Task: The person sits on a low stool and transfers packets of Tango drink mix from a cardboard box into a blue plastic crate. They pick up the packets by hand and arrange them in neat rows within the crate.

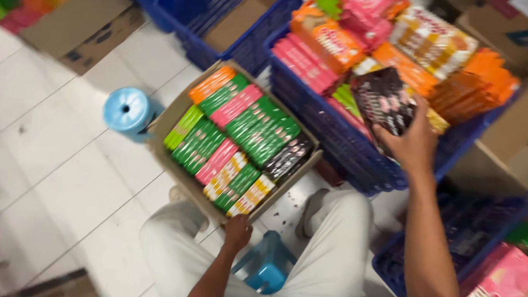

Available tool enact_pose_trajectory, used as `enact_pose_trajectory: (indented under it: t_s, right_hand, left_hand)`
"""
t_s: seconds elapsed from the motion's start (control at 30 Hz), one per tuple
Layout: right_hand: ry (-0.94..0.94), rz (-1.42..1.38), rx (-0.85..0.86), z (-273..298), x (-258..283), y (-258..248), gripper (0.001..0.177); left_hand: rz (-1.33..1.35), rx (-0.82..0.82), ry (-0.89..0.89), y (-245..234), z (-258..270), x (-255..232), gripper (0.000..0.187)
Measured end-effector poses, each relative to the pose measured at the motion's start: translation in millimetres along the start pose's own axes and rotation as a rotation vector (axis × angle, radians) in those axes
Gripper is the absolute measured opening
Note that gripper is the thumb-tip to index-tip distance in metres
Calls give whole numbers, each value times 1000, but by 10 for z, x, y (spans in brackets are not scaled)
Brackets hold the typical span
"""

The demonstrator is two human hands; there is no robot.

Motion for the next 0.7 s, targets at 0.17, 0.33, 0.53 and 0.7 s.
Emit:
enact_pose_trajectory:
  t_s: [0.17, 0.33, 0.53, 0.7]
  right_hand:
    - [-10, -420, 110, 410, 231, 561, 75]
    - [284, -807, 575, 812, 678, 1896, 55]
    - [626, -819, 950, 1224, 1757, 3118, 75]
    - [695, -953, 1053, 1187, 2884, 3835, 47]
  left_hand:
    - [69, 103, -123, 142, -42, 247, 47]
    - [394, 258, -303, 7, -199, 507, 41]
    - [424, 408, -263, -214, -483, 943, 41]
    - [185, 761, -177, -86, -735, 1145, 49]
Point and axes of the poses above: each hand's wrist, its own z-axis away from the middle knuckle, its own y-axis out of the palm, x = y × z, the point moved 5 cm from there along -z, towards the middle knuckle, and after that the axes turned 14 degrees about z, right-handed, at the moved point
